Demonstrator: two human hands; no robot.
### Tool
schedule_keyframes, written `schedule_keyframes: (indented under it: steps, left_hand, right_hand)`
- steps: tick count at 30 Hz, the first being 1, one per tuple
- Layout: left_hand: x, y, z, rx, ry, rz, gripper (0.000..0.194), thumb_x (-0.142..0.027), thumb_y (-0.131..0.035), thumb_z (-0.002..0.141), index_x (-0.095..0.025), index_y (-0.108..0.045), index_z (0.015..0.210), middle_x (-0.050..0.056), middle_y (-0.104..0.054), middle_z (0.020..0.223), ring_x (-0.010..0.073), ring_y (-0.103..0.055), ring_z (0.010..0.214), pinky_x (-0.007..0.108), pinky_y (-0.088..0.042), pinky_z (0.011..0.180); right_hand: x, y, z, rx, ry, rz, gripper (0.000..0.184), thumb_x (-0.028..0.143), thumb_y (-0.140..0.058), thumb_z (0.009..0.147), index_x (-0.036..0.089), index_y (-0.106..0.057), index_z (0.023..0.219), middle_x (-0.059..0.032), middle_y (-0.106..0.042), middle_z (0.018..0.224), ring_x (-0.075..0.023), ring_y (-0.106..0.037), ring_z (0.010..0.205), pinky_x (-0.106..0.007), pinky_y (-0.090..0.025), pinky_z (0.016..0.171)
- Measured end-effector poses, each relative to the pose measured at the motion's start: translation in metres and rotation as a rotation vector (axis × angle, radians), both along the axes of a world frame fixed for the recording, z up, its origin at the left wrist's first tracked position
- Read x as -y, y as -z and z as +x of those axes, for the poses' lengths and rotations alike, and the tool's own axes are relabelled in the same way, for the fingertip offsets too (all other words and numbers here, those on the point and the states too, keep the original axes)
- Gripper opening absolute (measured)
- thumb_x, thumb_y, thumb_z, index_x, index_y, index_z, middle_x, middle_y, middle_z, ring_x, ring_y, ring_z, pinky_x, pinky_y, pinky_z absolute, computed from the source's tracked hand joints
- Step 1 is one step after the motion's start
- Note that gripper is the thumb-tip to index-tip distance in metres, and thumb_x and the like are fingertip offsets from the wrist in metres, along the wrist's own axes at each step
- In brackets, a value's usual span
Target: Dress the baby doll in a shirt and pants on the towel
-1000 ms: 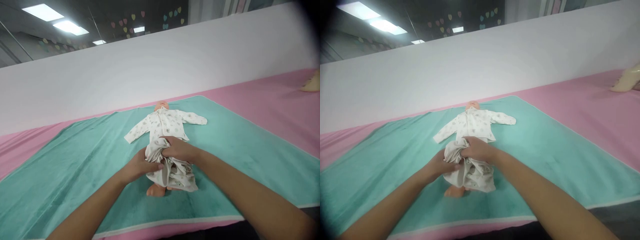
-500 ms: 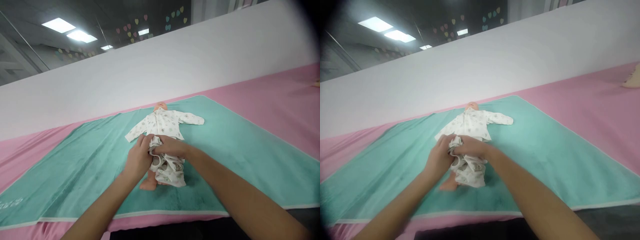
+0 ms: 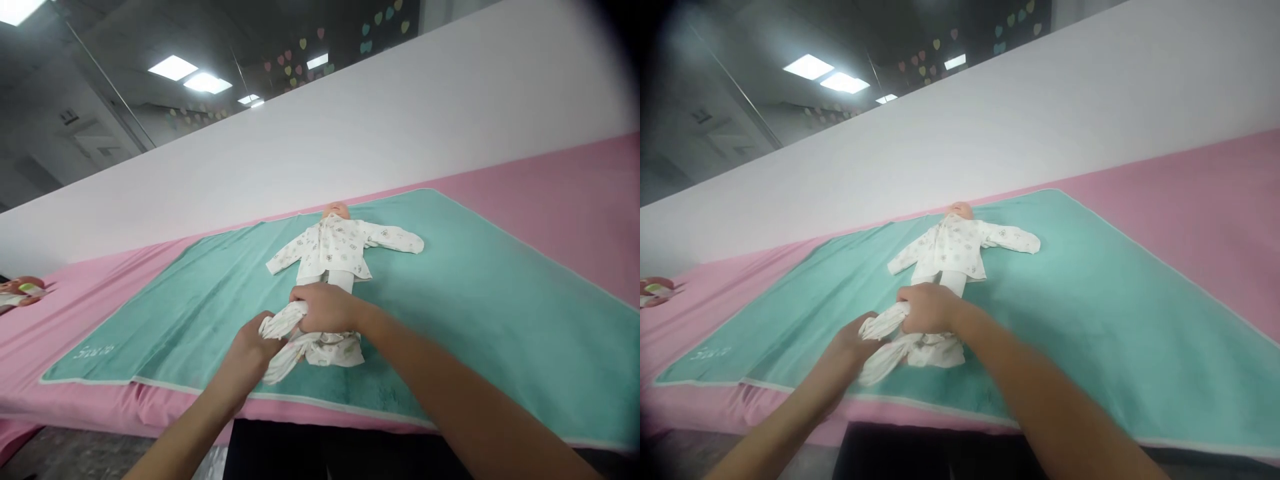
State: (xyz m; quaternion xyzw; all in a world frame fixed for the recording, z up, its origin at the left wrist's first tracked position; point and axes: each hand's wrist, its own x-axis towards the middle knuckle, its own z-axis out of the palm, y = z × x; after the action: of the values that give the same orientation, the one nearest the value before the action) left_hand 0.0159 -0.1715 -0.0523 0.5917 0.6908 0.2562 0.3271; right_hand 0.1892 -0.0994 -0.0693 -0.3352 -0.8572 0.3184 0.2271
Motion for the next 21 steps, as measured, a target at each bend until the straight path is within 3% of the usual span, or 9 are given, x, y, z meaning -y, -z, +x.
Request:
schedule_keyframes:
  steps: [5, 10, 16, 21]
  left_hand:
    - [0.015, -0.002, -0.009, -0.084, -0.02, -0.098, 0.017, -0.036, -0.056, 0.07, -0.021, -0.055, 0.078, -0.003, -0.056, 0.059, 0.0146, -0.05, 0.053, 0.021, -0.031, 0.047]
    - [0.012, 0.005, -0.02, -0.108, 0.004, -0.143, 0.03, -0.035, -0.056, 0.07, -0.021, -0.059, 0.097, 0.002, -0.067, 0.077, 0.0206, -0.061, 0.069, 0.025, -0.041, 0.057]
    - [0.003, 0.022, -0.037, -0.232, 0.099, -0.142, 0.023, -0.036, -0.056, 0.071, -0.02, -0.063, 0.085, 0.004, -0.068, 0.074, 0.0229, -0.061, 0.065, 0.027, -0.04, 0.055]
    - [0.002, 0.012, -0.032, -0.12, 0.202, -0.217, 0.028, -0.043, -0.056, 0.073, -0.02, -0.065, 0.084, 0.003, -0.069, 0.078, 0.022, -0.06, 0.069, 0.026, -0.04, 0.056]
  right_hand:
    - [0.004, 0.002, -0.002, 0.14, -0.054, 0.033, 0.019, 0.033, -0.056, 0.068, 0.023, -0.054, 0.084, -0.001, -0.063, 0.081, -0.0188, -0.055, 0.07, -0.027, -0.031, 0.055]
    - [0.005, 0.003, -0.003, 0.217, -0.058, 0.096, 0.013, 0.033, -0.055, 0.068, 0.022, -0.051, 0.075, -0.0004, -0.061, 0.073, -0.0173, -0.053, 0.065, -0.027, -0.029, 0.052]
    - [0.008, -0.002, -0.006, 0.24, 0.009, 0.069, 0.024, 0.043, -0.058, 0.067, 0.021, -0.049, 0.072, -0.0014, -0.059, 0.071, -0.0176, -0.053, 0.065, -0.027, -0.028, 0.053]
    - [0.009, 0.003, -0.009, 0.226, 0.039, 0.115, 0.028, 0.046, -0.056, 0.069, 0.02, -0.044, 0.067, -0.0004, -0.056, 0.067, -0.0152, -0.048, 0.061, -0.027, -0.025, 0.052]
